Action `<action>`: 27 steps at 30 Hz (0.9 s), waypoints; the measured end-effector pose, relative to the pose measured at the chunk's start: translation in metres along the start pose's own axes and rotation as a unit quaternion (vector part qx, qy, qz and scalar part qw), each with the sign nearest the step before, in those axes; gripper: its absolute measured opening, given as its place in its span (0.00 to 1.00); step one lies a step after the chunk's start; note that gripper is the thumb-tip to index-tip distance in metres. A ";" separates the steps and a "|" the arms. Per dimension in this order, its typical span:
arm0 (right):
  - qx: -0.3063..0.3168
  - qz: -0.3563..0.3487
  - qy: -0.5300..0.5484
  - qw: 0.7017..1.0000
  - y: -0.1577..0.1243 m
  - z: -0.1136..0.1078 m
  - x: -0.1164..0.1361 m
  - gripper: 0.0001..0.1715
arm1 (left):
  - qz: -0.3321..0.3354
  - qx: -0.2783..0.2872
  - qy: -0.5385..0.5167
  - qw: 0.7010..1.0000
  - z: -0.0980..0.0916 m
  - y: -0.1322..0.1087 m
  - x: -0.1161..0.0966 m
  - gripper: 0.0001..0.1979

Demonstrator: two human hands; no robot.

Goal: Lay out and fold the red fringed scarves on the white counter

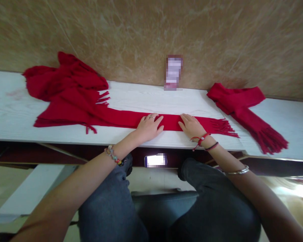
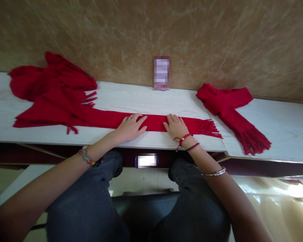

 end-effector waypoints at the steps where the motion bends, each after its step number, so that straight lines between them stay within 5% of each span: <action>1: 0.008 0.017 -0.010 1.000 -0.003 -0.001 -0.006 0.30 | -0.018 0.009 -0.003 1.000 0.001 -0.001 0.003 0.27; 8: 0.082 0.091 -0.039 0.992 -0.022 -0.004 -0.045 0.31 | -0.094 0.067 -0.033 0.993 0.011 -0.006 0.016 0.32; 12: 0.067 0.077 -0.061 0.993 -0.027 -0.007 -0.069 0.30 | -0.106 0.074 -0.023 0.991 0.012 -0.008 0.020 0.35; 15: 0.013 0.128 -0.063 0.990 -0.027 -0.015 -0.083 0.31 | -0.110 0.069 -0.020 0.991 0.011 -0.008 0.019 0.35; 19: -0.044 0.061 -0.029 0.997 -0.014 -0.022 -0.042 0.32 | -0.054 0.030 -0.022 0.998 0.004 -0.002 0.002 0.30; 23: 0.006 -0.039 -0.004 0.999 -0.005 -0.006 0.008 0.30 | 0.001 0.024 -0.031 0.999 0.005 0.005 -0.009 0.28; 27: 0.031 0.002 -0.024 0.999 -0.010 0.000 -0.014 0.30 | 0.008 0.040 -0.045 0.998 0.013 0.007 -0.006 0.29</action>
Point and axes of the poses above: each hand's wrist, its own y-axis towards the middle knuckle, its own z-axis out of the palm, x = y × z, the point moved 10 cm from there along y, towards the middle knuckle, and after that the axes turned 11 degrees about y, right-handed, at the moved point
